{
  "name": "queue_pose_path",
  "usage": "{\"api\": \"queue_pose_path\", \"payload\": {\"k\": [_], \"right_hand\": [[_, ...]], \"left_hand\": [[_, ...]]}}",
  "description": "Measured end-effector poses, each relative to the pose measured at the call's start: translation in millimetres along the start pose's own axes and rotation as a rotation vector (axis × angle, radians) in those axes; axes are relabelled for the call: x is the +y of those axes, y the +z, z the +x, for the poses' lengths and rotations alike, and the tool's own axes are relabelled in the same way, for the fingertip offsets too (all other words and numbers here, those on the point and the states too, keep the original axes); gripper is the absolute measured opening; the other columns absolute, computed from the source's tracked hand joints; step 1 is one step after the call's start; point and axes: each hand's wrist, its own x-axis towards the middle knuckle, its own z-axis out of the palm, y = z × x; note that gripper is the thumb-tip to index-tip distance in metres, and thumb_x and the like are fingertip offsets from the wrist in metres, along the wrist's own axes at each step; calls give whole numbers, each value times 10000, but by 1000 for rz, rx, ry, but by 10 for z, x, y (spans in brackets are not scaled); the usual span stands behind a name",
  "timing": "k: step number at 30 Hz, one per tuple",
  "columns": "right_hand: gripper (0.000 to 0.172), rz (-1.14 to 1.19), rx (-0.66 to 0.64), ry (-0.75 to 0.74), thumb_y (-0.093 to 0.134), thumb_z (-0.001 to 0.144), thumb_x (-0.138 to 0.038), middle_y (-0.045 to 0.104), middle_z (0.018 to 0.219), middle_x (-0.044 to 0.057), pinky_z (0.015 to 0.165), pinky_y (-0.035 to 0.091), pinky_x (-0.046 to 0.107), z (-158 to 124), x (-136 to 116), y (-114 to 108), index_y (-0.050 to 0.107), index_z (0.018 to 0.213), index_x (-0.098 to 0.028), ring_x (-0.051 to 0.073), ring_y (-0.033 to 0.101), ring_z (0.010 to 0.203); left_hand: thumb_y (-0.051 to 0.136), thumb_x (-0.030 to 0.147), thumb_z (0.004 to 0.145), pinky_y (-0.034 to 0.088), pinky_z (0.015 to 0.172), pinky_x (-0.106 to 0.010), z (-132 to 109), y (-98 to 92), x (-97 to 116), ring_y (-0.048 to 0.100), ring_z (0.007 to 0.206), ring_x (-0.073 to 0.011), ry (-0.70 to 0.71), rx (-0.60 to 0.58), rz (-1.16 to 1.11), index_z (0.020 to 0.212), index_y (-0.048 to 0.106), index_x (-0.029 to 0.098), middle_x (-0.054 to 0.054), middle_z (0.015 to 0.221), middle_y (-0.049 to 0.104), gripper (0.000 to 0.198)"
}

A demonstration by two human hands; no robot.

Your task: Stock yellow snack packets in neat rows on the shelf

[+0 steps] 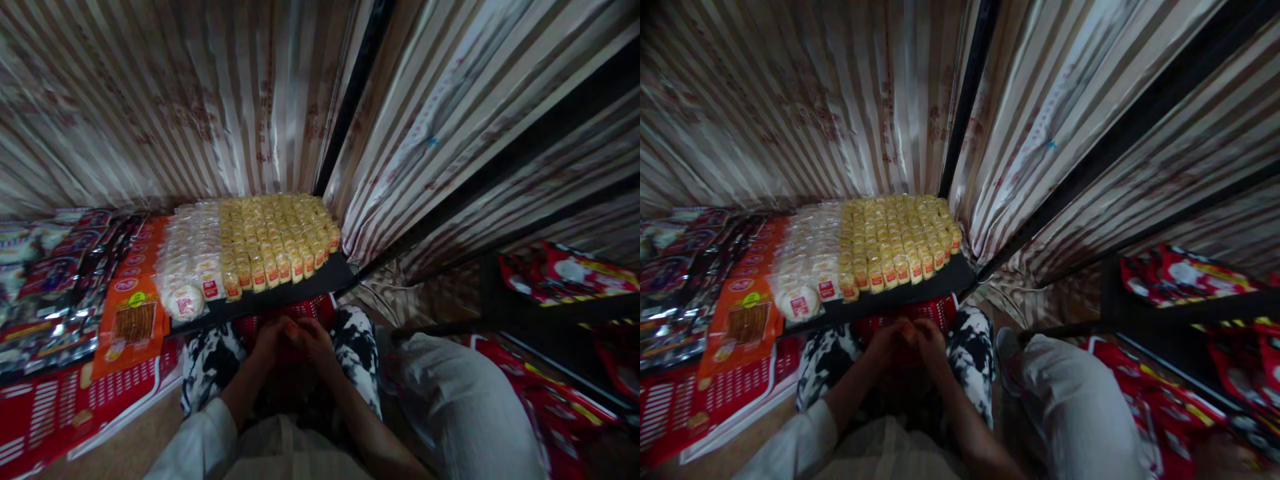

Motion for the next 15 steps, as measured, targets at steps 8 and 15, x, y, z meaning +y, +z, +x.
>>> {"api": "queue_pose_path", "payload": {"k": [8,15], "right_hand": [[370,200,-107,129,653,644,-449,682,837,32,625,527,328,12,-296,-233,605,918,-206,224,640,730],[525,342,-28,46,724,650,-475,654,969,47,826,498,364,26,-596,-426,553,1068,-209,235,620,917]], "left_hand": [[738,244,600,515,643,-279,-232,93,183,646,695,-172,46,-63,-13,870,611,139,-49,796,681,317],[796,196,501,497,786,-338,-336,215,305,646,805,-201,176,-92,72,915,596,155,-66,904,680,462]]}}
